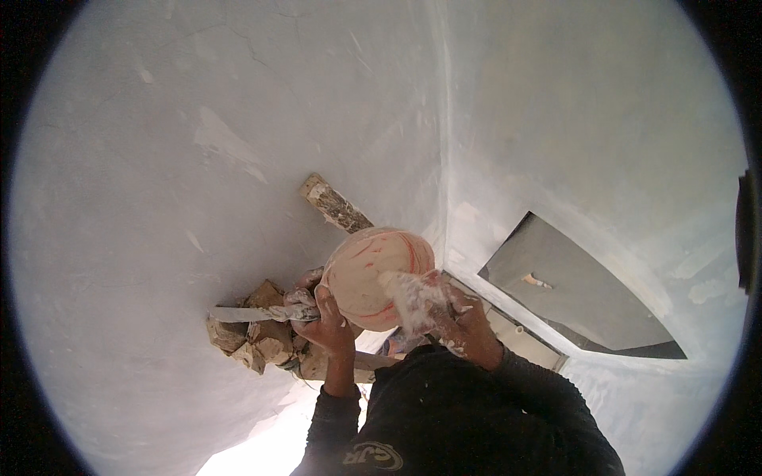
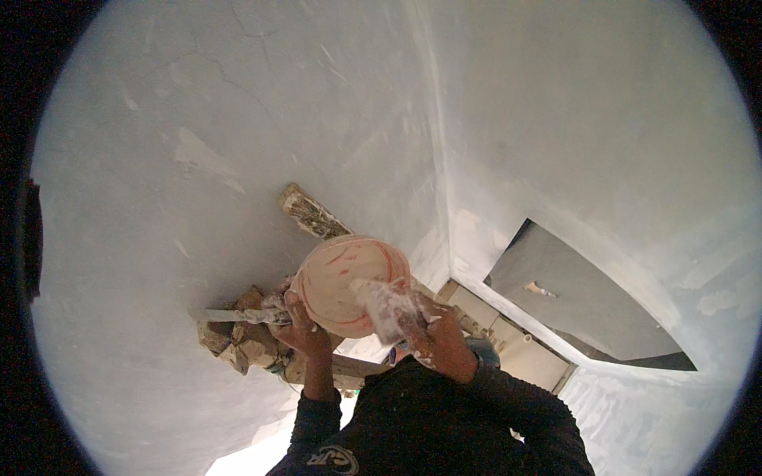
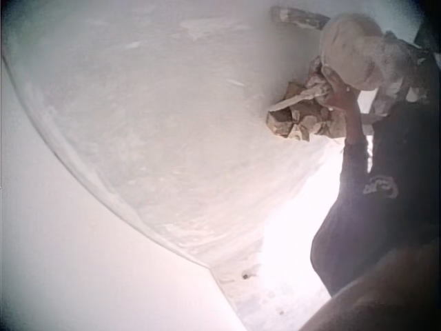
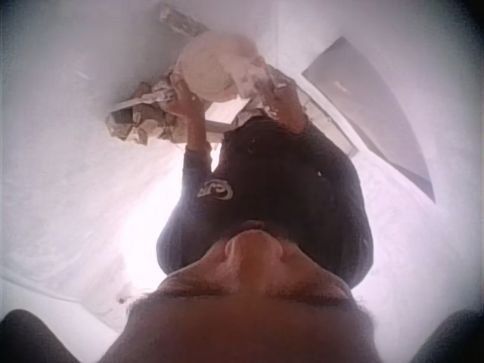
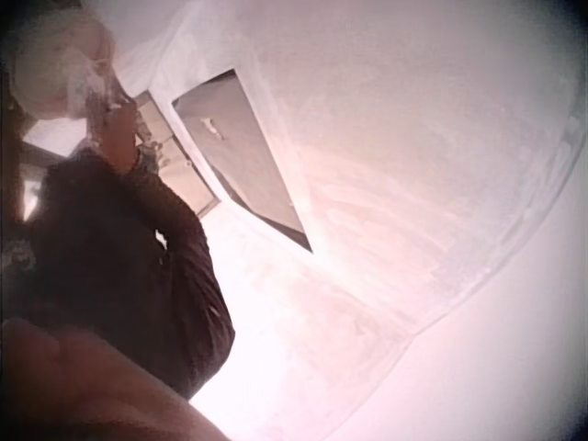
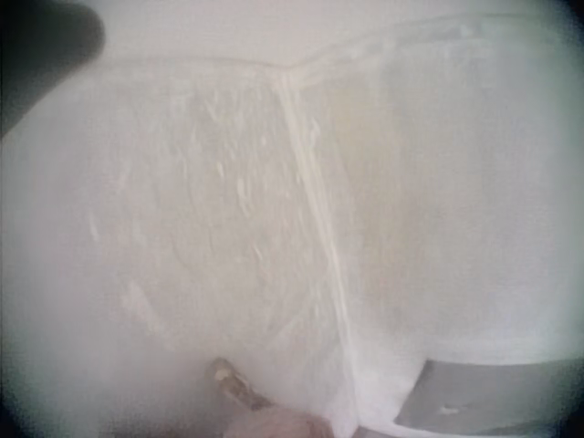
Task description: The person applies plaster to the upper section of a wall and a corner using a putty knife, taking fresh plaster from a bucket as needed.
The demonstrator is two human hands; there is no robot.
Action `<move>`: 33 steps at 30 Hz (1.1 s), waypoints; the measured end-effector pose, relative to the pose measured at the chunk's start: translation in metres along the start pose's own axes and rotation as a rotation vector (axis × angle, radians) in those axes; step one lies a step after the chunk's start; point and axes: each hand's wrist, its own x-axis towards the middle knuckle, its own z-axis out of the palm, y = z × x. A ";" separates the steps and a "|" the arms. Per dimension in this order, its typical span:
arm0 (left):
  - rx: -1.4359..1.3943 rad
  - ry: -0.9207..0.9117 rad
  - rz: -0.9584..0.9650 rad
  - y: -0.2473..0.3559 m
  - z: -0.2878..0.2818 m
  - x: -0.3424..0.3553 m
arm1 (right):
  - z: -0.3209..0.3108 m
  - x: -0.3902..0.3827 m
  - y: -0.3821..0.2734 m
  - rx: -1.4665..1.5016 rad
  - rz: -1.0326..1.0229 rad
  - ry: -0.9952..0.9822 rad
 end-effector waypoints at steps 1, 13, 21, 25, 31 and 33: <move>0.004 0.004 -0.054 0.010 0.004 0.002 | -0.004 0.004 -0.006 -0.096 -0.034 0.026; 0.228 -0.270 -0.063 0.034 0.009 0.015 | 0.003 0.062 0.014 -0.754 -0.237 0.246; 0.236 -0.473 -0.111 0.050 0.002 0.030 | -0.035 0.113 -0.029 -0.880 -0.464 0.118; 0.262 -0.501 -0.219 0.062 0.000 0.039 | -0.034 0.126 -0.031 -0.799 -0.522 -0.025; 0.285 -0.612 -0.249 0.069 -0.004 0.057 | -0.016 0.137 -0.049 -0.918 -0.753 -0.149; 0.280 -0.606 -0.261 0.066 -0.014 0.064 | -0.008 0.136 -0.049 -0.826 -0.718 -0.206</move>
